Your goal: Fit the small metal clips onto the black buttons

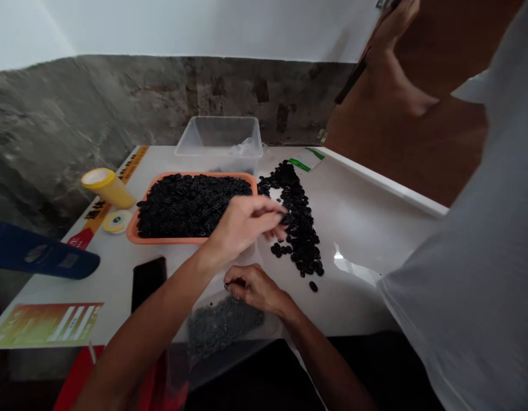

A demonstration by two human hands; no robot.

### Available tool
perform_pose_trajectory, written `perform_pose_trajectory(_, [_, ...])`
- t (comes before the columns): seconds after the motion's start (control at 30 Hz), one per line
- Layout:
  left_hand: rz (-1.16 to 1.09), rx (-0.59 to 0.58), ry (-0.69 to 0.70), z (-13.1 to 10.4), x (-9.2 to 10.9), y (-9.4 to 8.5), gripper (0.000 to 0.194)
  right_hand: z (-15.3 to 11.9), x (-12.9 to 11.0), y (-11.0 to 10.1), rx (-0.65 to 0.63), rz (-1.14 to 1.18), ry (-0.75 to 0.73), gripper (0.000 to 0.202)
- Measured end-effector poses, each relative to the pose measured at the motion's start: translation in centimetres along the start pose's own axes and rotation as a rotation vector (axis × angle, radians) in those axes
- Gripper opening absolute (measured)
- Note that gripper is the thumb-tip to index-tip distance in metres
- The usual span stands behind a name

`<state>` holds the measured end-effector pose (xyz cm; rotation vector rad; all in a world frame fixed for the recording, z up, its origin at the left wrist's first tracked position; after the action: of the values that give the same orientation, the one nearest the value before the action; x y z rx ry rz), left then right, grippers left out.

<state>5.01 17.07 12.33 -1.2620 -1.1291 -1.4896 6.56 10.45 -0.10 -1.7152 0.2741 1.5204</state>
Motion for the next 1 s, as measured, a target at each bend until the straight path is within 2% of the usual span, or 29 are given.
perform_pose_trajectory(0.1, [-0.163, 0.232, -0.133, -4.1, -2.5, -4.3, 0.010, 0.9, 0.6, -0.6, 0.105, -0.015, 0.031, 0.014])
perform_pose_trajectory(0.17, [-0.246, 0.350, -0.151, -6.1, -4.2, -6.0, 0.010, 1.4, 1.0, -0.8, 0.176, -0.038, 0.051, 0.015])
perform_pose_trajectory(0.3, [-0.318, 0.434, -0.103, -9.0, -5.6, -6.5, 0.009, 1.7, 1.2, -1.2, 0.258, -0.050, 0.071, 0.015])
perform_pose_trajectory(0.37, [-0.348, 0.471, -0.089, -11.4, -6.2, -6.4, 0.010, 1.2, 0.9, -1.7, 0.278, -0.028, 0.077, 0.011])
perform_pose_trajectory(0.43, [-0.388, 0.535, -0.137, -14.5, -7.7, -6.6, 0.011, 0.4, 0.3, -2.1, 0.302, 0.014, 0.084, 0.007])
perform_pose_trajectory(0.5, [-0.437, 0.577, -0.200, -17.4, -9.4, -6.9, 0.016, -0.7, -0.5, -2.1, 0.325, 0.156, 0.093, 0.003])
perform_pose_trajectory(0.57, [-0.467, 0.609, -0.229, -19.5, -10.8, -7.2, 0.020, -1.8, -1.4, -1.4, 0.334, 0.394, 0.104, 0.008])
perform_pose_trajectory(0.63, [-0.486, 0.633, -0.232, -20.7, -11.5, -7.6, 0.023, -2.6, -2.5, -0.2, 0.319, 0.558, 0.111, 0.012])
perform_pose_trajectory(0.73, [-0.519, 0.642, -0.228, -21.2, -12.0, -7.8, 0.024, -3.1, -4.3, 1.5, 0.276, 0.636, 0.093, 0.012])
perform_pose_trajectory(0.87, [-0.515, 0.656, -0.204, -21.6, -12.0, -7.9, 0.024, -3.4, -5.2, 2.9, 0.243, 0.643, 0.096, 0.010])
perform_pose_trajectory(1.0, [-0.395, 0.675, -0.179, -22.6, -12.1, -8.1, 0.022, -3.4, -5.0, 3.1, 0.245, 0.606, 0.124, 0.010])
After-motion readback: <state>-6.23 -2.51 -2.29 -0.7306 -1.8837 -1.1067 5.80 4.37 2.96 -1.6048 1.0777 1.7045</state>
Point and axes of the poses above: each hand's wrist, its own z-axis towards the middle knuckle, its own y-axis out of the palm, x = y × z, the point moved 9 cm from there along z, towards the middle knuckle
